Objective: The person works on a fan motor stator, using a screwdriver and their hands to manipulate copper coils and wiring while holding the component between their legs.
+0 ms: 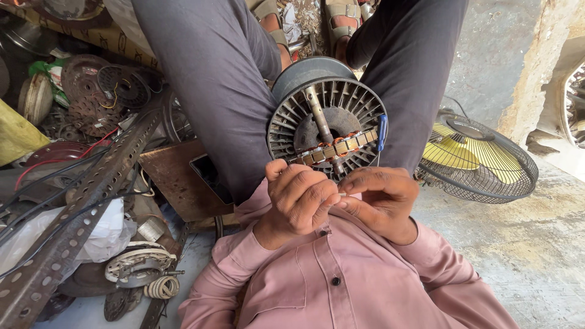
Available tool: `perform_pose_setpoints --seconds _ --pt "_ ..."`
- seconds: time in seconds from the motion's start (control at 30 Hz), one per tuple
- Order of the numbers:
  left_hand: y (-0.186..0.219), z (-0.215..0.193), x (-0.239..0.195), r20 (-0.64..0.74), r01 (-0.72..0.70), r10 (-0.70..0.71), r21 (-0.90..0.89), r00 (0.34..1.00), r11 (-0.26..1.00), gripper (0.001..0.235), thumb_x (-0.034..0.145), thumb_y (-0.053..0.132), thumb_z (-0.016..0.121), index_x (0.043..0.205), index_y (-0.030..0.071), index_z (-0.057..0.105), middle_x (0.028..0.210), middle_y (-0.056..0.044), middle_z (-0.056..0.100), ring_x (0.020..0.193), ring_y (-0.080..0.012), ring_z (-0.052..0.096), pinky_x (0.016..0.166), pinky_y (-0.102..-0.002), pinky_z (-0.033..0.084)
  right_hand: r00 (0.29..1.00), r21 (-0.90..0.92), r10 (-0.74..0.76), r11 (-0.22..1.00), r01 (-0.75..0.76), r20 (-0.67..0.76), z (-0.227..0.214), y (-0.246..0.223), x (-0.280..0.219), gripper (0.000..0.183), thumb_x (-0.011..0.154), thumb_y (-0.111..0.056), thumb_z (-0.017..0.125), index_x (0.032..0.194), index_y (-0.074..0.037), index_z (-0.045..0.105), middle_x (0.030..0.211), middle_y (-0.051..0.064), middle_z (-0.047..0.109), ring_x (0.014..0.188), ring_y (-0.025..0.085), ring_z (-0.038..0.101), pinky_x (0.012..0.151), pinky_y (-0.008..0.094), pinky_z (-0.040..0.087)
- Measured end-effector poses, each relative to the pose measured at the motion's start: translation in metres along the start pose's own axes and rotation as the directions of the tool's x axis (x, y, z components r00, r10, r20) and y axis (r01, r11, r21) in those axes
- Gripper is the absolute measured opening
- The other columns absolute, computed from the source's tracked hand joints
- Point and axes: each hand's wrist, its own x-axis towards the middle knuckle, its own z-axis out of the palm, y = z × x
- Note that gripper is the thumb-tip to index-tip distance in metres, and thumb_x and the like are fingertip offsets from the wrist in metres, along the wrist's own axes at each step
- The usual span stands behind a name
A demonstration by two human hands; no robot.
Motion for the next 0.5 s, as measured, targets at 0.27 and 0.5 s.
perform_pose_setpoints --seconds 0.27,0.5 --pt "0.002 0.002 -0.012 -0.087 -0.035 0.047 0.140 0.995 0.990 0.013 0.098 0.025 0.068 0.093 0.013 0.066 0.091 0.001 0.060 0.080 -0.0180 0.056 0.084 -0.041 0.034 0.962 0.502 0.271 0.834 -0.228 -0.013 0.023 0.012 -0.018 0.022 0.088 0.003 0.082 0.106 0.003 0.071 0.104 0.017 0.069 0.092 0.018 0.069 0.082 0.030 0.059" --pt "-0.001 -0.005 0.018 -0.119 0.063 -0.061 0.009 0.991 0.998 0.033 0.099 0.030 0.074 0.117 0.007 0.060 0.103 -0.011 0.060 0.099 -0.0299 0.057 0.097 -0.044 0.040 0.982 0.001 -0.137 0.990 0.138 -0.126 0.001 -0.006 0.001 0.019 0.092 0.008 0.061 0.105 -0.001 0.071 0.092 0.013 0.070 0.080 0.017 0.069 0.068 0.023 0.059"
